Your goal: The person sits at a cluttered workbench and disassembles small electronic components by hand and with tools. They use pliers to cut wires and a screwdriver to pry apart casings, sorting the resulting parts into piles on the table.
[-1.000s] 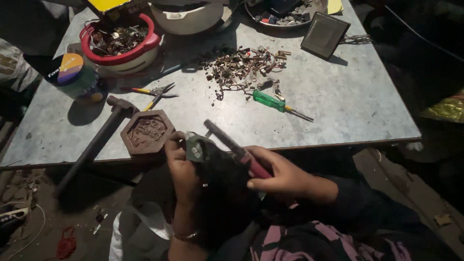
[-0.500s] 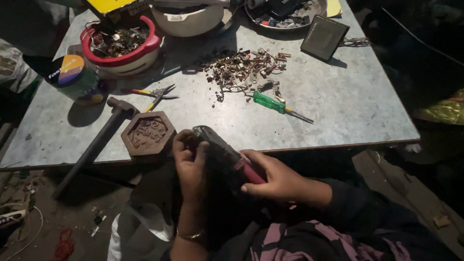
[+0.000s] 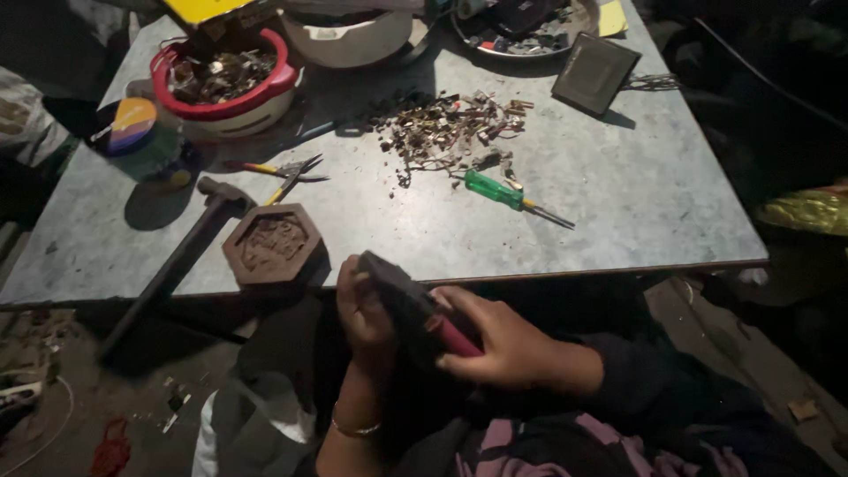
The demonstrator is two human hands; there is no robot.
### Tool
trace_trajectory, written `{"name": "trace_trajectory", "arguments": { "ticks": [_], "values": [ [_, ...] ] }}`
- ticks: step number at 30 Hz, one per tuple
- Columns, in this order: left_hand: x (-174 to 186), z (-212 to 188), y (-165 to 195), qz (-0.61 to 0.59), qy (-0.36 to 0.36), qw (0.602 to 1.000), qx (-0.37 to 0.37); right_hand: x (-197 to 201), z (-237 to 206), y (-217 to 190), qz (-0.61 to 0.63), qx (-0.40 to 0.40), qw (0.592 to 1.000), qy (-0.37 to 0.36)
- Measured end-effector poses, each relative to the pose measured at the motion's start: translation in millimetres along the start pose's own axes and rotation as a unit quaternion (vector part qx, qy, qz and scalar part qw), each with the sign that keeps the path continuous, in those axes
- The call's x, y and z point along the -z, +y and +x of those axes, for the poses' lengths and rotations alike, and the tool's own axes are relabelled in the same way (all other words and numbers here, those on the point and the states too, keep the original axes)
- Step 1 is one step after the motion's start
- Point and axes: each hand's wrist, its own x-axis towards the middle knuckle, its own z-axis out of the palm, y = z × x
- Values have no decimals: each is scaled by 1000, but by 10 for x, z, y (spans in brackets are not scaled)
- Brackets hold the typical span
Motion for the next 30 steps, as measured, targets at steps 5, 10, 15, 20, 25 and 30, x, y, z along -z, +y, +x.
{"name": "trace_trajectory", "arguments": {
  "ticks": [5, 10, 15, 20, 25, 30],
  "values": [
    [-19, -64, 98, -104, -17, 992, 65, 43, -25, -38, -15, 14, 1000, 19],
    [-19, -118, 193, -144, -25, 976, 161, 104, -5, 110, -113, 107, 986, 52],
    [31, -138, 234, 68, -75, 993, 59, 184, 9, 204, -205, 128, 966, 86],
    [-76, -94, 75, -89, 14, 993, 75, 187, 29, 211, -53, 18, 998, -6],
    [53, -9, 29, 241, 21, 960, -138, 31, 2, 272, 288, -85, 949, -99],
    [108, -15, 25, 136, 3, 990, -20, -103, 31, 351, 160, -39, 985, -52]
  ]
}}
